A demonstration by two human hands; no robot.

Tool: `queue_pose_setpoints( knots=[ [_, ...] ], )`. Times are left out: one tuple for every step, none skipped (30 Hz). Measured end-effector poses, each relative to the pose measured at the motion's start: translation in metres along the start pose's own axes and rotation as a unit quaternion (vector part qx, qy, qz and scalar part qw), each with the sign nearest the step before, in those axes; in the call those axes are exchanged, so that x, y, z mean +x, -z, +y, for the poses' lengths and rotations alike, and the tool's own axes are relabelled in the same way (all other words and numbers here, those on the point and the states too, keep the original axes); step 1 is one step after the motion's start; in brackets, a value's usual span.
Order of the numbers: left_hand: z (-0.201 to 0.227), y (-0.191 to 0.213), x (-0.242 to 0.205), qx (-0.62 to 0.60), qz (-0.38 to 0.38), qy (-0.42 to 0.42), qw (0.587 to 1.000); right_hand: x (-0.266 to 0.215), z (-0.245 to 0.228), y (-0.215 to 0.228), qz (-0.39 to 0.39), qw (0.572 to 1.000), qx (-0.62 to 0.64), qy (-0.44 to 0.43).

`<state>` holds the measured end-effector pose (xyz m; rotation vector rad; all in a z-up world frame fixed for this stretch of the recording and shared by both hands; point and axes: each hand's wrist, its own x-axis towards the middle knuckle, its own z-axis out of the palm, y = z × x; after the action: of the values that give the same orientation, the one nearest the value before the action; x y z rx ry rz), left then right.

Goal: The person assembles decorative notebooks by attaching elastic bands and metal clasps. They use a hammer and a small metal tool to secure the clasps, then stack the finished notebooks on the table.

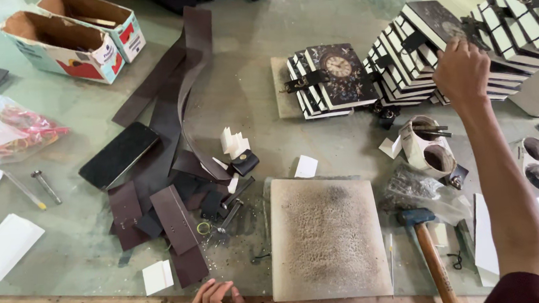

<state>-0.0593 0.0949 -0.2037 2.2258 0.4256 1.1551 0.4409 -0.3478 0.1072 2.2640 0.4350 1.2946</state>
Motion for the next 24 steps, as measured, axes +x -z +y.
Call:
queue_pose_setpoints(
  knots=[
    [-0.004,-0.001,-0.001,-0.001,-0.009,0.000,1.000,-0.009,0.006,0.008,-0.005,1.000,-0.002,0.004],
    [-0.009,-0.002,-0.003,-0.002,-0.019,0.000,1.000,-0.016,0.011,0.016,-0.011,1.000,-0.004,0.008],
    [-0.012,-0.004,-0.007,-0.006,-0.009,-0.007,1.000,-0.014,0.011,0.022,-0.019,1.000,-0.005,0.013],
    [-0.015,-0.007,-0.010,-0.010,0.000,-0.013,1.000,-0.013,0.010,0.027,-0.029,0.999,0.008,0.019],
    [-0.019,-0.011,-0.012,-0.017,0.007,-0.021,1.000,-0.015,0.012,0.035,-0.040,0.999,0.018,0.024],
    [-0.023,-0.014,-0.014,-0.014,0.009,-0.012,1.000,-0.016,0.009,0.040,-0.052,0.998,0.027,0.029],
    [-0.027,-0.016,-0.016,-0.014,0.005,-0.005,1.000,-0.024,0.007,0.046,-0.046,0.997,0.035,0.047],
    [-0.030,-0.018,-0.017,-0.013,0.001,0.002,1.000,-0.030,0.003,0.050,-0.040,0.996,0.044,0.064],
    [-0.034,-0.018,-0.021,-0.003,-0.011,0.002,1.000,-0.039,-0.003,0.053,-0.037,0.995,0.052,0.081],
    [-0.037,-0.016,-0.023,0.007,-0.022,0.001,1.000,-0.045,-0.009,0.054,-0.031,0.995,0.030,0.087],
    [-0.039,-0.018,-0.025,0.019,-0.028,0.002,0.999,-0.042,-0.018,0.051,-0.019,0.995,0.010,0.096],
    [-0.041,-0.018,-0.025,0.014,-0.043,-0.006,0.999,-0.041,-0.024,0.050,-0.024,0.995,-0.014,0.091],
    [-0.042,-0.018,-0.024,0.012,-0.052,-0.013,0.998,-0.035,-0.030,0.050,-0.023,0.995,-0.036,0.088],
    [-0.042,-0.018,-0.022,0.010,-0.062,-0.019,0.998,-0.030,-0.033,0.050,-0.023,0.994,-0.058,0.085],
    [-0.042,-0.016,-0.019,0.008,-0.055,-0.018,0.998,-0.024,-0.035,0.050,-0.027,0.994,-0.063,0.091],
    [-0.041,-0.014,-0.016,0.005,-0.048,-0.016,0.999,-0.018,-0.036,0.052,-0.030,0.993,-0.068,0.097],
    [-0.037,-0.013,-0.014,0.001,-0.043,-0.015,0.999,-0.014,-0.033,0.056,-0.035,0.991,-0.075,0.103],
    [-0.033,-0.012,-0.009,-0.008,-0.031,-0.018,0.999,-0.010,-0.030,0.061,-0.038,0.993,-0.049,0.103],
    [-0.026,-0.008,-0.005,-0.017,-0.021,-0.021,0.999,-0.010,-0.026,0.068,-0.041,0.994,-0.022,0.103],
    [-0.018,-0.004,0.001,-0.025,-0.011,-0.024,0.999,-0.011,-0.023,0.077,-0.045,0.994,0.005,0.104],
    [-0.007,0.001,0.006,-0.036,-0.016,-0.025,0.999,-0.013,-0.021,0.086,-0.021,0.992,-0.009,0.122],
    [0.005,0.007,0.013,-0.046,-0.022,-0.026,0.998,-0.020,-0.017,0.099,0.003,0.990,-0.023,0.142],
    [0.019,0.010,0.022,-0.057,-0.028,-0.025,0.998,-0.026,-0.013,0.114,0.026,0.986,-0.036,0.163],
    [0.034,0.009,0.034,-0.132,-0.046,0.012,0.990,-0.034,-0.011,0.129,0.044,0.981,-0.031,0.187]
  ],
)
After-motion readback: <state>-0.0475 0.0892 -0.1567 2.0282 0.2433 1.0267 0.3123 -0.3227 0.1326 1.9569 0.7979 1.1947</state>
